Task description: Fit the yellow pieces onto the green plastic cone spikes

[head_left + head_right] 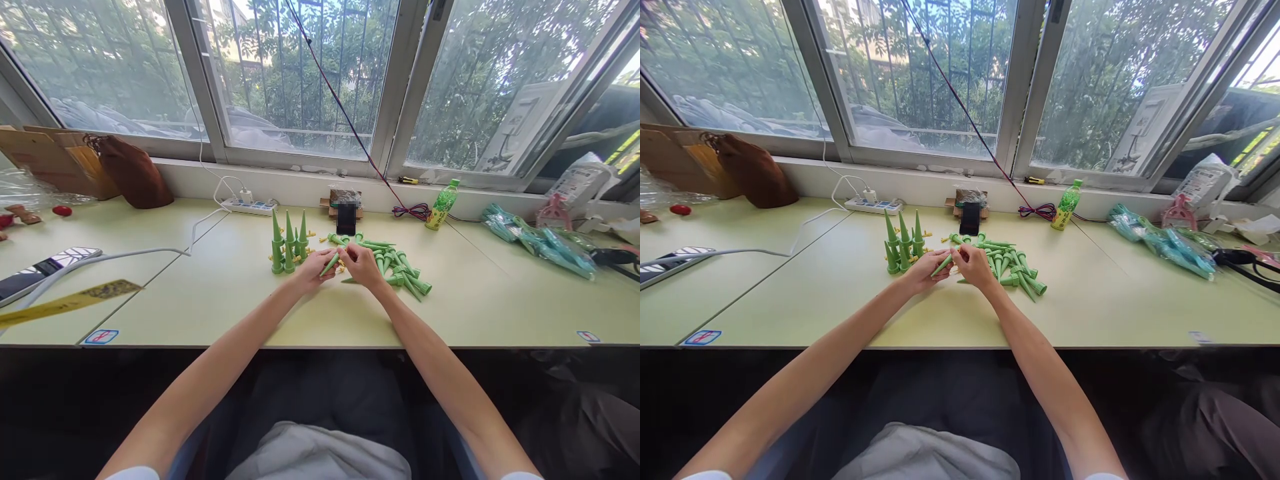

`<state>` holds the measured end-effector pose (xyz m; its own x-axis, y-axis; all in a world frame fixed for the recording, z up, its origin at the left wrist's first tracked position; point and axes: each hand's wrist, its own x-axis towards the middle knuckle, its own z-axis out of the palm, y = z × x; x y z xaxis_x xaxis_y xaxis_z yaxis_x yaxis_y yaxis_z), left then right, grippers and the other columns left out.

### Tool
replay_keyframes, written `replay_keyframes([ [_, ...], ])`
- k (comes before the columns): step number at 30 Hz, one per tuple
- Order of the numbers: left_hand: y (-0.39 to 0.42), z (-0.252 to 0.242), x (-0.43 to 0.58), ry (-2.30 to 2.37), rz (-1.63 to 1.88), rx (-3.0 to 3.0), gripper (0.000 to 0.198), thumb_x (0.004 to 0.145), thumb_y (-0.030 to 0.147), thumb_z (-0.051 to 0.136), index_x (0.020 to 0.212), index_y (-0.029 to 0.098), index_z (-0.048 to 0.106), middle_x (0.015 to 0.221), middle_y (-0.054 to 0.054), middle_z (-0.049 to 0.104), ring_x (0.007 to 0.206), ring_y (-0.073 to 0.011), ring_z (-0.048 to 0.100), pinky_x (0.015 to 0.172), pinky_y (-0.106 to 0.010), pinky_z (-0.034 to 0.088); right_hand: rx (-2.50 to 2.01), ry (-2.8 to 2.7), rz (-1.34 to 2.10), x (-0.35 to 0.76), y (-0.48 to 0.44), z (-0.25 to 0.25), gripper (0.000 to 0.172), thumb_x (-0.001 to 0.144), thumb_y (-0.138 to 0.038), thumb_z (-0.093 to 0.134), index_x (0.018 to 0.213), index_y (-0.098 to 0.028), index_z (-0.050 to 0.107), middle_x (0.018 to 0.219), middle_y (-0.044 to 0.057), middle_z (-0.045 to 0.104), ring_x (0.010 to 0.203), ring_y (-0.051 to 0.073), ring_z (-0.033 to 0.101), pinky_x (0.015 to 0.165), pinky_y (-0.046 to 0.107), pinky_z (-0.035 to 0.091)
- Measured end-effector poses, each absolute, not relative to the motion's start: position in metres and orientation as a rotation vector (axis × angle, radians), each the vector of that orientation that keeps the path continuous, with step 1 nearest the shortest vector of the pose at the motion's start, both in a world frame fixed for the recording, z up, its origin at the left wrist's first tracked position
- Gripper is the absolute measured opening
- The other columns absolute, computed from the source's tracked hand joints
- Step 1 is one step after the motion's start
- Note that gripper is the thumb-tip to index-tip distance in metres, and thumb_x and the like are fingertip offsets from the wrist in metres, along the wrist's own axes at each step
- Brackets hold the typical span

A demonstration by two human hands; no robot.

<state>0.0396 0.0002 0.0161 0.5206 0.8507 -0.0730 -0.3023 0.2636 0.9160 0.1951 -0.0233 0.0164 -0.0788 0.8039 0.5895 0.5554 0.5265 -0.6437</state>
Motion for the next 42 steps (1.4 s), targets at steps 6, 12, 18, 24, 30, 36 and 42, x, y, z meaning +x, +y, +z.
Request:
replay_keyframes([
  [6, 0.0026, 0.0141, 0.0382, 0.639, 0.827, 1.007, 0.015, 0.091, 0.024, 0.065, 0.082, 0.013, 0.059, 0.059, 0.002, 0.049, 0.038, -0.0034, 0.031, 0.034, -0.016, 0.021, -1.136, -1.765, 0.312, 0.1959, -0.0229, 0.0164, 0.041, 0.09, -0.048, 0.047, 0.061, -0.023, 0.033, 0.054, -0.006, 0.033, 0.053, 0.01, 0.029, 0.054, 0.027, 0.027],
  [12, -0.0005, 0.0182, 0.0381, 0.639, 0.814, 0.994, 0.017, 0.09, 0.024, 0.066, 0.079, 0.013, 0.058, 0.056, 0.003, 0.047, 0.037, -0.0031, 0.03, 0.034, -0.015, 0.021, -1.123, -1.772, 0.306, 0.197, -0.0224, 0.0155, 0.041, 0.091, -0.047, 0.048, 0.061, -0.023, 0.033, 0.054, -0.006, 0.033, 0.053, 0.011, 0.03, 0.054, 0.026, 0.029],
  [18, -0.0017, 0.0196, 0.0383, 0.637, 0.817, 0.99, 0.02, 0.087, 0.025, 0.07, 0.076, 0.013, 0.058, 0.054, 0.002, 0.048, 0.036, -0.0024, 0.031, 0.034, -0.015, 0.022, -1.124, -1.776, 0.319, 0.1973, -0.0223, 0.0148, 0.039, 0.09, -0.047, 0.048, 0.061, -0.023, 0.035, 0.054, -0.005, 0.035, 0.053, 0.011, 0.031, 0.055, 0.026, 0.03],
  [24, -0.0003, 0.018, 0.0379, 0.64, 0.818, 0.993, 0.019, 0.089, 0.024, 0.067, 0.076, 0.013, 0.057, 0.054, 0.002, 0.049, 0.037, -0.0027, 0.03, 0.034, -0.015, 0.022, -1.127, -1.78, 0.336, 0.197, -0.024, 0.0166, 0.038, 0.09, -0.046, 0.048, 0.062, -0.023, 0.035, 0.055, -0.005, 0.035, 0.054, 0.011, 0.032, 0.055, 0.026, 0.03],
  [30, 0.0013, 0.0153, 0.0372, 0.627, 0.826, 0.995, 0.019, 0.088, 0.024, 0.068, 0.077, 0.013, 0.059, 0.056, 0.002, 0.05, 0.037, -0.0026, 0.031, 0.034, -0.015, 0.023, -1.127, -1.779, 0.343, 0.1969, -0.0241, 0.0171, 0.037, 0.089, -0.045, 0.049, 0.062, -0.023, 0.036, 0.055, -0.005, 0.035, 0.054, 0.011, 0.031, 0.055, 0.026, 0.029],
  [36, 0.0024, 0.0149, 0.0372, 0.609, 0.834, 1.006, 0.018, 0.089, 0.025, 0.068, 0.079, 0.013, 0.06, 0.058, 0.001, 0.05, 0.038, -0.0031, 0.032, 0.034, -0.016, 0.023, -1.125, -1.763, 0.355, 0.1967, -0.024, 0.0164, 0.038, 0.089, -0.046, 0.049, 0.062, -0.023, 0.036, 0.055, -0.005, 0.035, 0.054, 0.011, 0.031, 0.054, 0.026, 0.029],
  [42, 0.0024, 0.0145, 0.0371, 0.601, 0.824, 1.005, 0.02, 0.088, 0.027, 0.07, 0.077, 0.013, 0.06, 0.057, 0.001, 0.05, 0.037, -0.0026, 0.031, 0.034, -0.015, 0.023, -1.128, -1.765, 0.356, 0.1972, -0.024, 0.0163, 0.037, 0.089, -0.046, 0.049, 0.062, -0.023, 0.037, 0.054, -0.005, 0.035, 0.054, 0.011, 0.031, 0.054, 0.026, 0.03],
])
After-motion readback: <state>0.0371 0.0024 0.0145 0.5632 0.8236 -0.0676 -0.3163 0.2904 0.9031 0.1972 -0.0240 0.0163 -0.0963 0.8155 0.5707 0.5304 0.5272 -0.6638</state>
